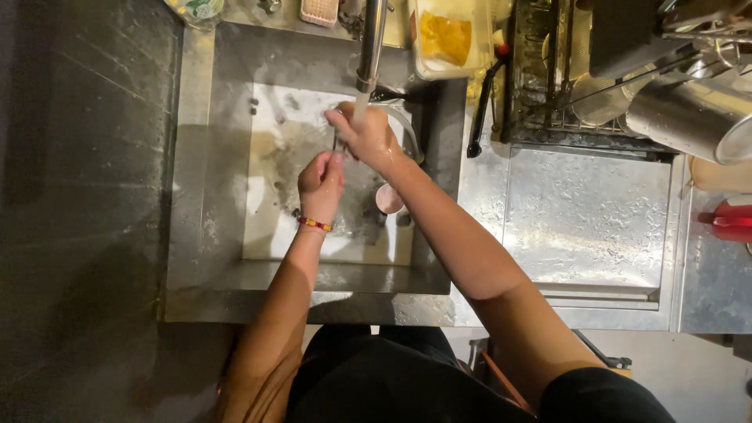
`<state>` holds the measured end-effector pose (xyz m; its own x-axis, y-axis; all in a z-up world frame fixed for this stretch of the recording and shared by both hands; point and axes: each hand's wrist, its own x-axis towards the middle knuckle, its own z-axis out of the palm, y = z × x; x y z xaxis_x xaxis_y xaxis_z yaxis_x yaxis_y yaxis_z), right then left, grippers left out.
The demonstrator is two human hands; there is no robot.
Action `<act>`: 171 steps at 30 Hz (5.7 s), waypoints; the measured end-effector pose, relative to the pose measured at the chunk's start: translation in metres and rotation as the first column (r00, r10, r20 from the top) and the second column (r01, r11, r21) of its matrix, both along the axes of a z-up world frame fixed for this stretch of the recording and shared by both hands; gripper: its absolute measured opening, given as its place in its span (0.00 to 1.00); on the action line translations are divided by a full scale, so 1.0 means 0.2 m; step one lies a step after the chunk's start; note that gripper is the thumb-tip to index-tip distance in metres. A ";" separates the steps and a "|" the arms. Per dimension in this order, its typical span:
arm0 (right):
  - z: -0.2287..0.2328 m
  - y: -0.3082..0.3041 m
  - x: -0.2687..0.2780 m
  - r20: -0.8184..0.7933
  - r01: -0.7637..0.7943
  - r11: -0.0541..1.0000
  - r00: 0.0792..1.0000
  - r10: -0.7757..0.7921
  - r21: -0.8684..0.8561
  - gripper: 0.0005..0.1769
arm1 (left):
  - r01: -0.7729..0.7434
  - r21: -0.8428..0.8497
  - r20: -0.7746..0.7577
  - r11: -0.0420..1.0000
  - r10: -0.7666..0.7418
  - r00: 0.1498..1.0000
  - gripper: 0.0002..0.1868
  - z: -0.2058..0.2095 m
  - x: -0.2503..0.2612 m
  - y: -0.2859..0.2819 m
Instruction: The recorder washes various dishes, including cups, spoons, and metal trays, using a sponge and running water in a commercial kitchen sink.
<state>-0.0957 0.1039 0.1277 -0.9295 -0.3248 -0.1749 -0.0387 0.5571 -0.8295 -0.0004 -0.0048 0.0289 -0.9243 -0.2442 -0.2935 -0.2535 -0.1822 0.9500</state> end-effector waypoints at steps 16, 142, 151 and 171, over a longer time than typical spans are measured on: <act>-0.40 0.16 0.09 -0.573 -0.005 0.993 0.817 -0.062 -0.114 0.11 | 0.116 0.221 -0.015 0.968 -0.115 0.993 0.24 -1.32 -0.19 -0.10; -1.55 0.11 0.26 0.214 -0.722 0.667 0.691 0.690 0.183 0.17 | -0.189 -0.602 0.260 0.776 0.415 0.872 0.13 -1.73 -0.03 -0.65; -1.15 -0.05 -0.22 0.469 -0.099 0.928 0.840 0.272 -0.360 0.16 | 0.086 -0.913 -0.091 0.398 -0.406 0.909 0.25 -0.79 -0.10 -0.44; -1.95 0.14 0.64 0.625 -0.550 0.832 0.674 0.393 0.069 0.09 | -0.033 -0.367 0.193 0.930 0.111 0.975 0.13 -0.76 0.07 -0.71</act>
